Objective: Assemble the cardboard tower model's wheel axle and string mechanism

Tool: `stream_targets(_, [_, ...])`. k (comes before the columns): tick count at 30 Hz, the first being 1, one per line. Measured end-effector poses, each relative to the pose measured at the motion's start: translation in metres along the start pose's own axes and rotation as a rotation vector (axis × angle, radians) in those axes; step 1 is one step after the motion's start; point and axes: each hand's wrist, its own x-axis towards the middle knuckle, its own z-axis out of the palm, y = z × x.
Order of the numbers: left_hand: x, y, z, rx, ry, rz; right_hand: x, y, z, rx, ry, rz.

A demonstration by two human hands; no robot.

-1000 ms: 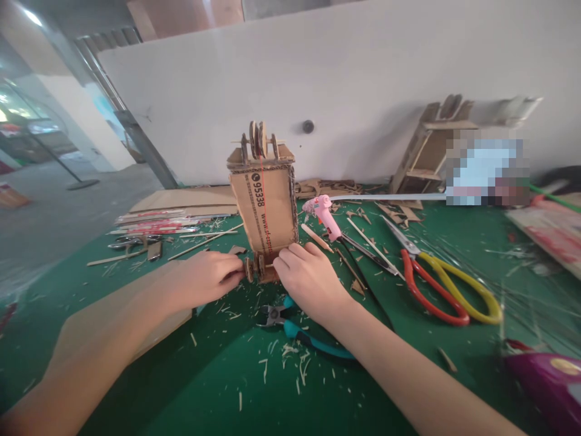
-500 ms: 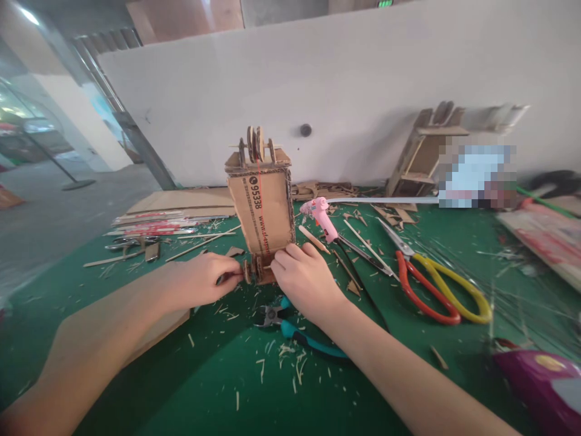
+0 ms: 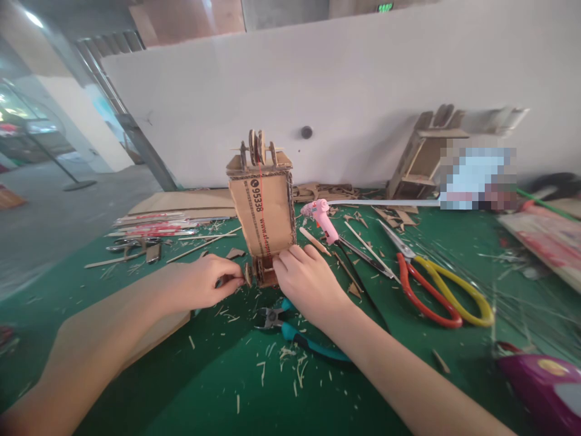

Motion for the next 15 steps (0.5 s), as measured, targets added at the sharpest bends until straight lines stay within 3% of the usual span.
stream_targets(9, [0.002, -0.004, 0.002, -0.045, -0.065, -0.004, 0.001, 0.021, -0.028, 0.126, -0.116, 0.001])
stream_targets(12, [0.001, -0.004, 0.0, -0.041, -0.082, -0.026, -0.001, 0.034, -0.046, 0.09, -0.233, 0.248])
stream_targets(15, [0.001, -0.001, -0.002, -0.029, -0.075, -0.021, -0.006, 0.053, -0.057, 0.062, -0.454, 0.557])
